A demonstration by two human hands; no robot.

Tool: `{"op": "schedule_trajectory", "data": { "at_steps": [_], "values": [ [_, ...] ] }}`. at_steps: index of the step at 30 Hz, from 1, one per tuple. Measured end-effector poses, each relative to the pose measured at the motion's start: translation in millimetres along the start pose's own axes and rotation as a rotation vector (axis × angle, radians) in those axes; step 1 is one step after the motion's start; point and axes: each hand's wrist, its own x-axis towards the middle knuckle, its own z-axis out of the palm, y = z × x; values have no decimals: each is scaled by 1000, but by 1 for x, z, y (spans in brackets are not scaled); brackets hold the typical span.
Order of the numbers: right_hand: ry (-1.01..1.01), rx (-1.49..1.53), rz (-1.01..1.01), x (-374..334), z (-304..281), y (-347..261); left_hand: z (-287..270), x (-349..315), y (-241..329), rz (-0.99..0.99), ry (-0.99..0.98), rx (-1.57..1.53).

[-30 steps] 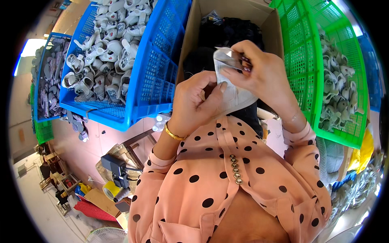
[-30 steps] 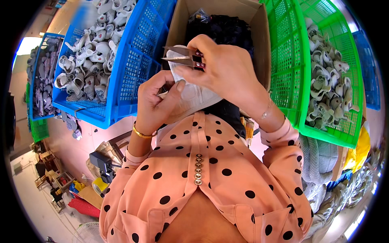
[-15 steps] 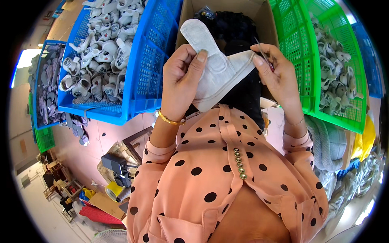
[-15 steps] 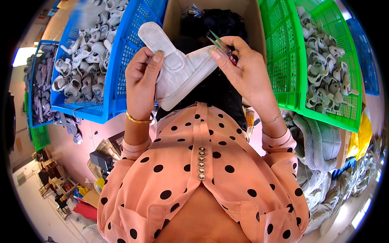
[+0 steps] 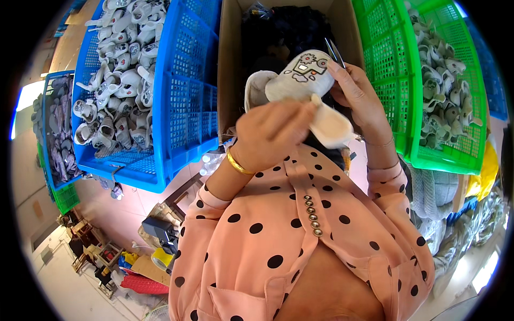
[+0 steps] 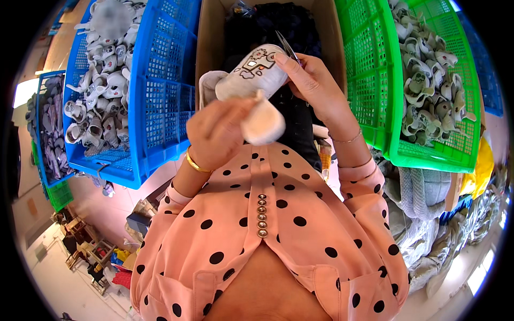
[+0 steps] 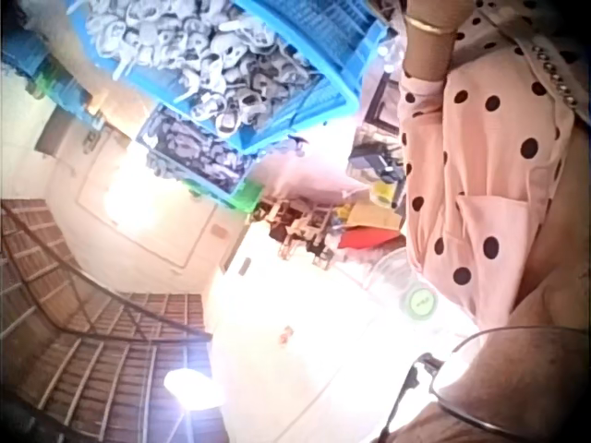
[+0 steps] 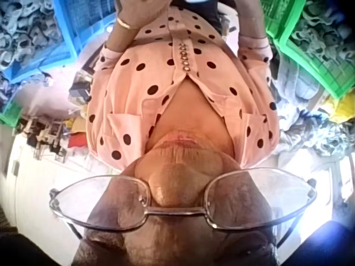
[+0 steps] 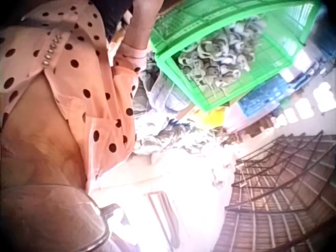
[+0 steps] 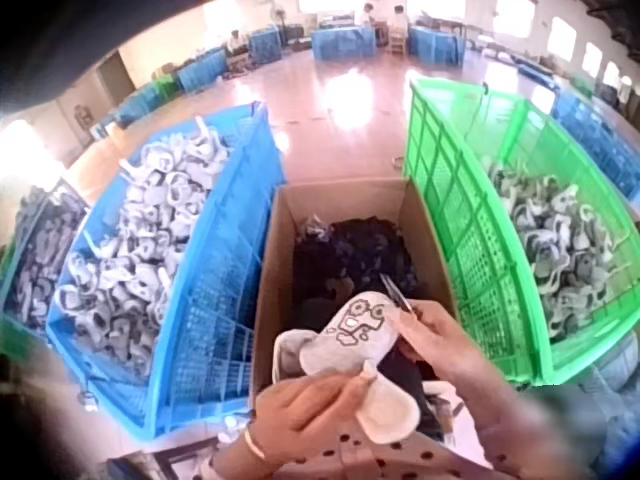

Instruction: The person sits on the floor in a workshop environment and uses scissors to trim loose threads and excess fabric from the edges of small white socks. They handle the socks one at a time, picking them from a blue crate, performing the trimming, and placing the finished items into a cardboard box.

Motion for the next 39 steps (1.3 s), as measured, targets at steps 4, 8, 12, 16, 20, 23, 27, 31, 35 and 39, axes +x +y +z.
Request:
{"op": "schedule_trajectory", "data": {
  "at_steps": [4,8,12,16,20,23,27,31,35,39],
  "values": [
    [-3,11,14,10,-23,12,0,-13,-2,80,-314,-99],
    [101,-98,-115,5,-17,24,1,-36,-2,-353,-342,-209],
    [160,-198,-143,-8,-3,48,5,-45,14,-866,-213,-423],
    [149,-310,-284,-18,13,72,11,-55,17,-1013,-134,-592],
    [98,-434,-342,-25,17,82,26,-79,11,-1245,-29,-897],
    [111,-438,-325,-32,22,99,27,-66,11,-1288,80,-1276],
    [161,-159,-162,-56,24,128,19,-67,16,-1264,-74,-1282],
    [135,13,53,-63,4,137,22,-97,15,-1002,-424,-1028],
    [97,134,204,-67,-11,152,1,-112,17,-565,-458,-487],
    [88,167,271,-71,-7,166,-2,-115,15,-426,-216,-115]
  ]
}}
